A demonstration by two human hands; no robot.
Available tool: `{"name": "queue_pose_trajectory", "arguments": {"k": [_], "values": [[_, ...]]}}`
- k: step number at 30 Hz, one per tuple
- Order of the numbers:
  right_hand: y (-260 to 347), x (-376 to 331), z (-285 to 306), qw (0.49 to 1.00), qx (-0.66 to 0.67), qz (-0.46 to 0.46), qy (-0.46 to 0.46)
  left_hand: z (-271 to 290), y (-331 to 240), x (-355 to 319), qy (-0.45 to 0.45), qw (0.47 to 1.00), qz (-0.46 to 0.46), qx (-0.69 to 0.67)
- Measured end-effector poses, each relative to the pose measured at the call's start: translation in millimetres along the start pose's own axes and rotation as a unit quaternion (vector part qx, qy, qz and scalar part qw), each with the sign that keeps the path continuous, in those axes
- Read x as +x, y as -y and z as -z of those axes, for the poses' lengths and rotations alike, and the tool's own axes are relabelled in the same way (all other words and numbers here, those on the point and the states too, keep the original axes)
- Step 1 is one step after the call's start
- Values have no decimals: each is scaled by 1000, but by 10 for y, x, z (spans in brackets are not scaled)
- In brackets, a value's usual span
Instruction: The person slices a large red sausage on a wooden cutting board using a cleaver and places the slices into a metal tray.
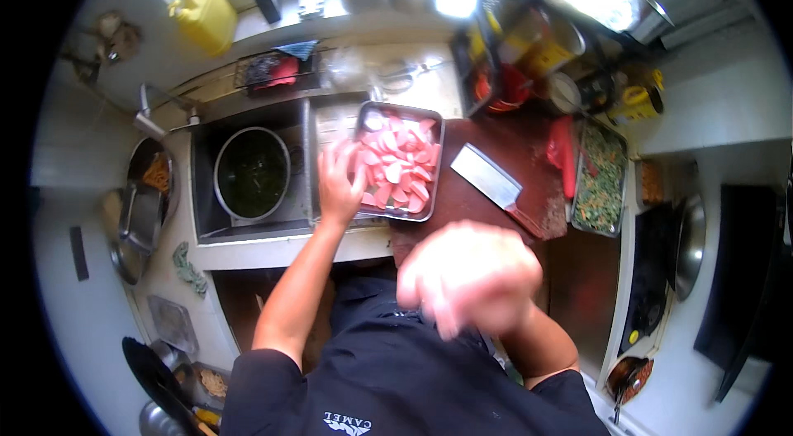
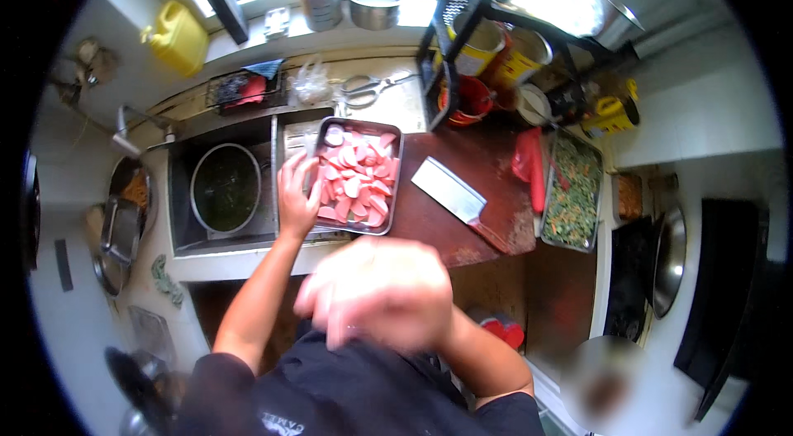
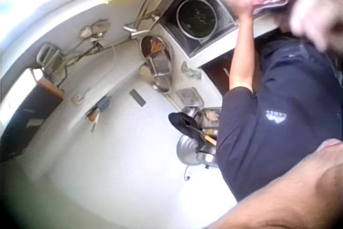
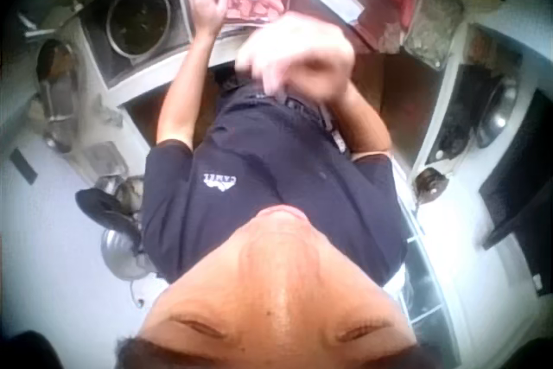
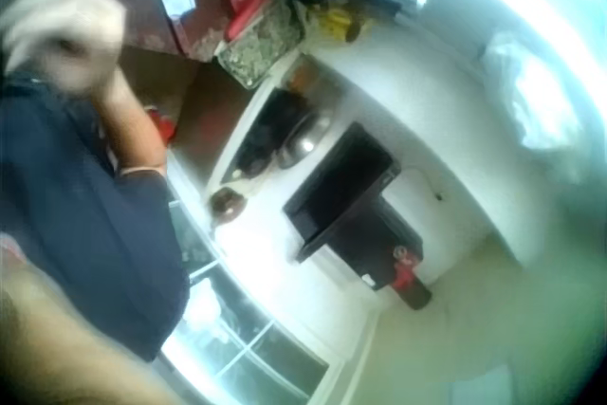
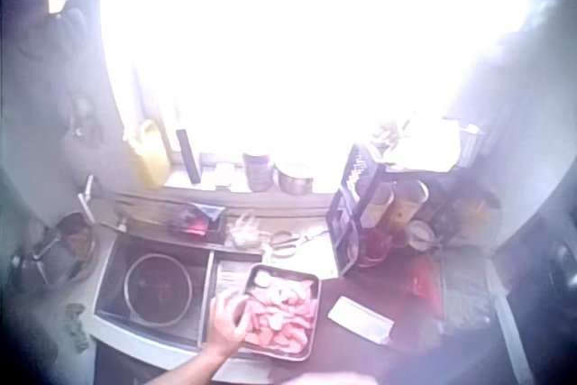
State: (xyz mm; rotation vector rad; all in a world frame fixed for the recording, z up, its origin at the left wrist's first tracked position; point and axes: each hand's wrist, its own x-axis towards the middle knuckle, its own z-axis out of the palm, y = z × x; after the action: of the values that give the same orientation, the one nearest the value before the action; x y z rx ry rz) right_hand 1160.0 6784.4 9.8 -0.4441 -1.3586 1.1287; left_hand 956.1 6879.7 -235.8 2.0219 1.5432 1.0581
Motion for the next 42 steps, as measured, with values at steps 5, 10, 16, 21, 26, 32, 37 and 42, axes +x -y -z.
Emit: {"name": "queue_pose_trajectory", "arguments": {"k": [5, 10, 16, 21, 26, 32, 37, 42], "values": [[-1673, -410, 1127, 863, -482, -149, -15, 500, 307, -756, -35, 994, 108, 8], [-2434, -241, 1497, 750, -646, -91, 107, 1130, 954, -1573, -97, 967, 226, 62], [-2567, -225, 1597, 673, -699, -70, 233, 2011, 2003, -2461, -268, 876, 344, 205], [-2580, -148, 1567, 640, -708, -104, 279, 2601, 2448, -2814, -323, 816, 410, 249], [-2511, 54, 1490, 580, -717, -65, 382, 3058, 2885, -2988, -319, 789, 435, 293], [-2583, 8, 1461, 556, -735, -96, 376, 3579, 3501, -2916, -294, 775, 464, 311], [-2513, -81, 1380, 564, -737, -158, 338, 3980, 4102, -2857, -239, 781, 466, 340], [-2583, -156, 1212, 550, -744, -270, 266, 4344, 4723, -2967, -182, 790, 464, 358]]}}
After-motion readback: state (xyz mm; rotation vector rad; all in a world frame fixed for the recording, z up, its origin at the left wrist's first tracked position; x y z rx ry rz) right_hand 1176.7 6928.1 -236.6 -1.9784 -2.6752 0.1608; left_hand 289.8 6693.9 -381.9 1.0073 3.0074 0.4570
